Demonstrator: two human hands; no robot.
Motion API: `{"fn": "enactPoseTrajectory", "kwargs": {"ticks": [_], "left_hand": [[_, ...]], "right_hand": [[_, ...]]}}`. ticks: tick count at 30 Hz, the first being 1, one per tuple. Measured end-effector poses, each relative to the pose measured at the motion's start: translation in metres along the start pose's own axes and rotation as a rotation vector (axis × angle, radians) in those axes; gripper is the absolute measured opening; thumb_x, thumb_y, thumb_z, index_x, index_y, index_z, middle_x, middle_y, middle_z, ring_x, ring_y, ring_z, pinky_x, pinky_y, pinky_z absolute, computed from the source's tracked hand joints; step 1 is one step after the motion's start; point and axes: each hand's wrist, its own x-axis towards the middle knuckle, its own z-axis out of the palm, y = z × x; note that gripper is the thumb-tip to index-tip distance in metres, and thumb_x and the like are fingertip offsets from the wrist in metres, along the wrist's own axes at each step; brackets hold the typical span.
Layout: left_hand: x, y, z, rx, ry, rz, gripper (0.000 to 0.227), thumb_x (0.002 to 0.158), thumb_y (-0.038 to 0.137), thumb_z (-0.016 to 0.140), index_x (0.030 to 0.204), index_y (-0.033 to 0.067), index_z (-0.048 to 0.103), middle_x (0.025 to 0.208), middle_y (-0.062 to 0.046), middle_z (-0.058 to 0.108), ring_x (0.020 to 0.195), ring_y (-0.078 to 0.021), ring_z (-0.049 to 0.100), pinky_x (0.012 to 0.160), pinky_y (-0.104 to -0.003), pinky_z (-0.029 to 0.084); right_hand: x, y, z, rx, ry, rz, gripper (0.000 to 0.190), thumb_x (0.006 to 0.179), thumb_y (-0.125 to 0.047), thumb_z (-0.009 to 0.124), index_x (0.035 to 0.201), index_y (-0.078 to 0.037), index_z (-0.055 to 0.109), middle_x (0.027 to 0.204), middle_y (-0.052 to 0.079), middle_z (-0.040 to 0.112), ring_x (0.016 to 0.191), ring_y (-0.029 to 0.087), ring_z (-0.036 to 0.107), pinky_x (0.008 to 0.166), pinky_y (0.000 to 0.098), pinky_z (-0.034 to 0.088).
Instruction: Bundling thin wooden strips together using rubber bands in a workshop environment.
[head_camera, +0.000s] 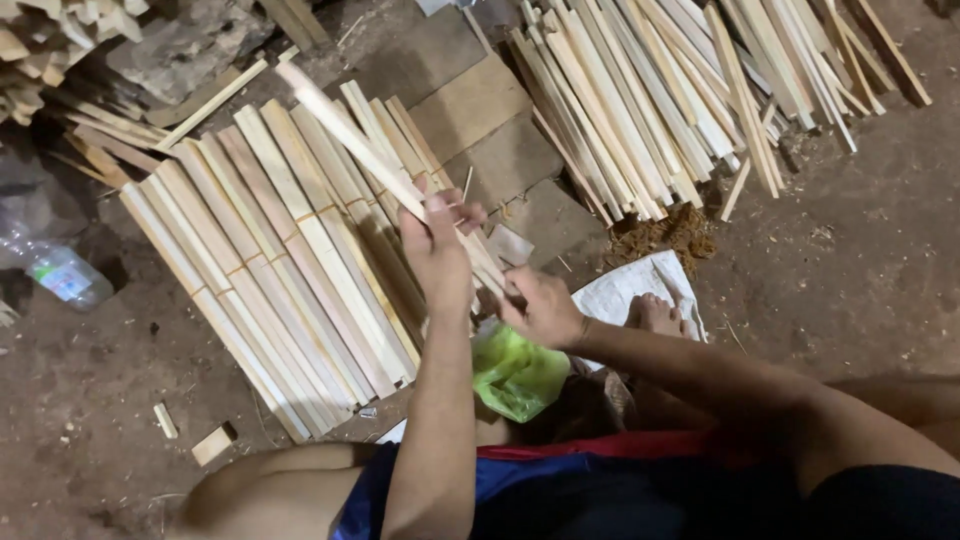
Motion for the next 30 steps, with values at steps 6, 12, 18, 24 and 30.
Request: {"fn": "enactPoseTrajectory", "kwargs": {"ticks": [6,12,18,24,30], "left_hand": [[0.000,0.007,-0.014,-0.044,-0.024,-0.057,0.028,0.111,0.026,0.046,0.130,0.0092,0.057,0.074,-0.005,0.059,0.042,-0.0134,0.051,0.039,-0.021,0.037],[-0.002,0.014,-0.006,-0.132,-0.132,-0.062,0.040,0.108,0.035,0.049,0.123,0.0003,0.062,0.075,-0.012,0.064,0.049,-0.0174,0.059,0.041,-0.029,0.053],[-0.006,0.009,-0.006,-0.087,-0.171,-0.109,0.043,0.108,0.037,0.050,0.123,-0.0008,0.063,0.074,-0.015,0.067,0.046,-0.0183,0.060,0.038,-0.030,0.054],[-0.010,0.011,-0.001,-0.036,-0.232,-0.132,0.042,0.108,0.038,0.049,0.123,0.0014,0.063,0.076,-0.014,0.068,0.047,-0.0194,0.063,0.039,-0.026,0.049],[-0.010,0.006,-0.004,-0.020,-0.255,-0.137,0.041,0.108,0.039,0.048,0.122,0.0030,0.063,0.075,-0.014,0.067,0.043,-0.0197,0.061,0.034,-0.024,0.044]], "right_hand": [[0.029,-0.042,-0.031,0.432,-0.124,0.138,0.010,0.092,-0.014,0.067,0.096,-0.005,0.067,0.067,0.015,0.066,0.064,0.017,0.069,0.054,0.0318,0.051],[0.047,-0.004,-0.040,0.594,-0.593,0.345,0.028,0.090,-0.028,0.079,0.075,-0.010,0.064,0.055,-0.005,0.052,0.057,0.007,0.044,0.053,0.0259,0.035],[0.048,0.005,-0.045,0.565,-0.789,0.387,0.029,0.087,-0.030,0.083,0.083,-0.005,0.069,0.061,-0.001,0.064,0.063,0.008,0.050,0.057,0.0282,0.043],[0.053,0.004,-0.049,0.595,-0.923,0.547,0.035,0.080,-0.032,0.091,0.084,-0.003,0.071,0.073,0.007,0.077,0.069,0.011,0.071,0.064,0.0223,0.055],[0.051,0.005,-0.050,0.526,-0.973,0.532,0.037,0.079,-0.032,0.090,0.081,-0.001,0.070,0.075,0.012,0.078,0.073,0.015,0.077,0.060,0.0246,0.058]]}}
